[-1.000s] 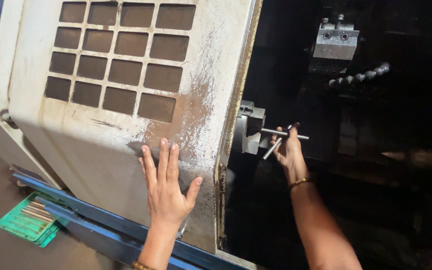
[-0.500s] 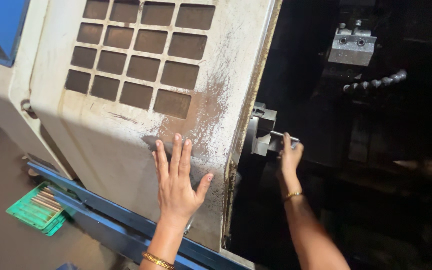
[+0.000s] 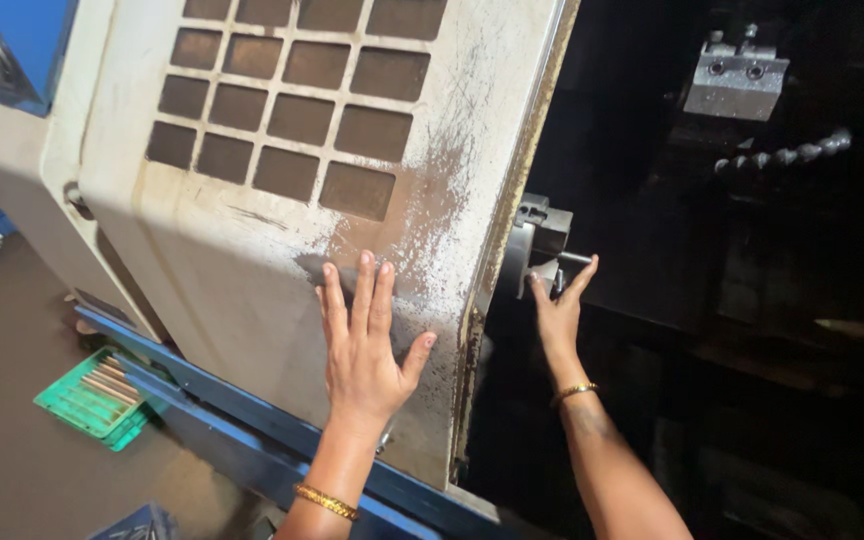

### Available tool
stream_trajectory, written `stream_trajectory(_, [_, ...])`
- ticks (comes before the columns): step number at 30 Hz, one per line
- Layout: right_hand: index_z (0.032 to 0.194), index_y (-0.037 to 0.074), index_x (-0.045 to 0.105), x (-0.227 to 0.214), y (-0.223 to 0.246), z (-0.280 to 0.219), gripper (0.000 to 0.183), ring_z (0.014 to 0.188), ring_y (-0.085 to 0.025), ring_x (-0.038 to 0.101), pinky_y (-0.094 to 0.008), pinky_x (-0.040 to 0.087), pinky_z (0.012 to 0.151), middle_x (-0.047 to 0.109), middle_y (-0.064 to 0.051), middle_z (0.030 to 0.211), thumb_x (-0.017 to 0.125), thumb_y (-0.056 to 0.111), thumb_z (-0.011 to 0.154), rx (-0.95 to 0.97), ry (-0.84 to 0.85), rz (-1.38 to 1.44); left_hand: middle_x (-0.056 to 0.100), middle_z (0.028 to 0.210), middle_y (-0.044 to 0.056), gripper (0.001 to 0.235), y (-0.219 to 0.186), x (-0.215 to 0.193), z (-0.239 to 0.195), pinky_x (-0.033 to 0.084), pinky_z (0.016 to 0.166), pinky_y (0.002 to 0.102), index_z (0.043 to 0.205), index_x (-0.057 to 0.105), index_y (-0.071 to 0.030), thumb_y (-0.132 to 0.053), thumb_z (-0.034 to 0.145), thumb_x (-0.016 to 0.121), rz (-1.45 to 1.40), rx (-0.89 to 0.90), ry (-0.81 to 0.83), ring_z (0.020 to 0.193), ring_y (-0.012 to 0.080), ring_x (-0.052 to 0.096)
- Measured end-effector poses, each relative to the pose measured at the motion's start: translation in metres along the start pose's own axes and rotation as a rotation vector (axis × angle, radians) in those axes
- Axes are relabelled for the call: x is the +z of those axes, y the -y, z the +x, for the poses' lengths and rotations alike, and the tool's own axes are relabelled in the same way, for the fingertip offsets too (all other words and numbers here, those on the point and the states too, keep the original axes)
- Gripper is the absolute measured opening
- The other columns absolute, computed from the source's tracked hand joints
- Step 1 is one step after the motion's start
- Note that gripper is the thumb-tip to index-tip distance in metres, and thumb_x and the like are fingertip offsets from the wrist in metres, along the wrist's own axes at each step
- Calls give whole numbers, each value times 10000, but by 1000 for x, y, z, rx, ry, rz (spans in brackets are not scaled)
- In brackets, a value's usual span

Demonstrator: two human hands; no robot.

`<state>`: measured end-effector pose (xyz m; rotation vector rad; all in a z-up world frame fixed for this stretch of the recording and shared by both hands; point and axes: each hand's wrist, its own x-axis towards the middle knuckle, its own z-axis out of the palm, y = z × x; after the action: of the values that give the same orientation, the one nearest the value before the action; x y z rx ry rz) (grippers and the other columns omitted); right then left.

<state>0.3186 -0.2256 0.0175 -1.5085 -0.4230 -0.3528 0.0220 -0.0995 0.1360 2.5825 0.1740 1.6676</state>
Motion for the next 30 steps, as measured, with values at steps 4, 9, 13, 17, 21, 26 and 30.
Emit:
stream_trajectory(4, [1648,181,-91,-7,-1,-1,1113,1369,-405,557,-419,406,1146,417,-357,1550,760,305,943,-38,7,-12,254,1708,117,820,1,2,-3,136,1280,654,1623,292,-103,-575,1000,541,-18,-8,6,1577,501,140])
stream_trajectory(9, [1654,197,-83,-5,-7,-1,1102,1385,-410,525,-433,392,1155,376,-358,1582,756,306,948,-50,1,-23,254,1705,118,822,1,1,-2,132,1276,656,1620,295,-100,-573,995,543,-12,-5,6,1574,500,138])
stream_trajectory(13, [1639,196,-72,-4,-9,0,1092,1382,-421,529,-441,399,1136,327,-357,1612,759,308,939,-108,-4,13,253,1704,118,820,-1,0,-1,136,1272,654,1616,299,-99,-570,992,547,-5,-5,7,1571,500,139])
stream_trajectory(17, [1646,206,-96,-5,-8,1,1111,1340,-415,566,-435,409,1135,387,-364,1561,747,341,935,-32,0,-29,255,1701,117,822,-1,-1,-1,139,1267,654,1613,303,-99,-566,985,552,-8,-8,6,1568,498,141])
stream_trajectory(21, [1644,213,-104,-6,-7,0,1113,1290,-418,602,-436,423,1116,475,-374,1483,744,353,938,5,8,-70,257,1700,115,821,1,0,-2,144,1267,655,1614,302,-101,-564,984,554,-5,-4,-1,1566,499,147])
stream_trajectory(26, [1642,203,-112,-7,-8,2,1110,1212,-415,668,-433,485,1063,594,-369,1356,722,374,928,11,29,-63,264,1699,108,819,1,0,-3,155,1269,651,1613,307,-109,-563,983,566,-11,-6,-11,1565,499,159])
stream_trajectory(30, [1638,192,-148,-9,-14,2,1133,1218,-456,637,-446,470,1063,559,-401,1354,731,377,948,-6,41,-124,268,1699,107,816,1,0,-6,157,1268,652,1614,307,-114,-553,983,581,-16,-12,-2,1562,505,163])
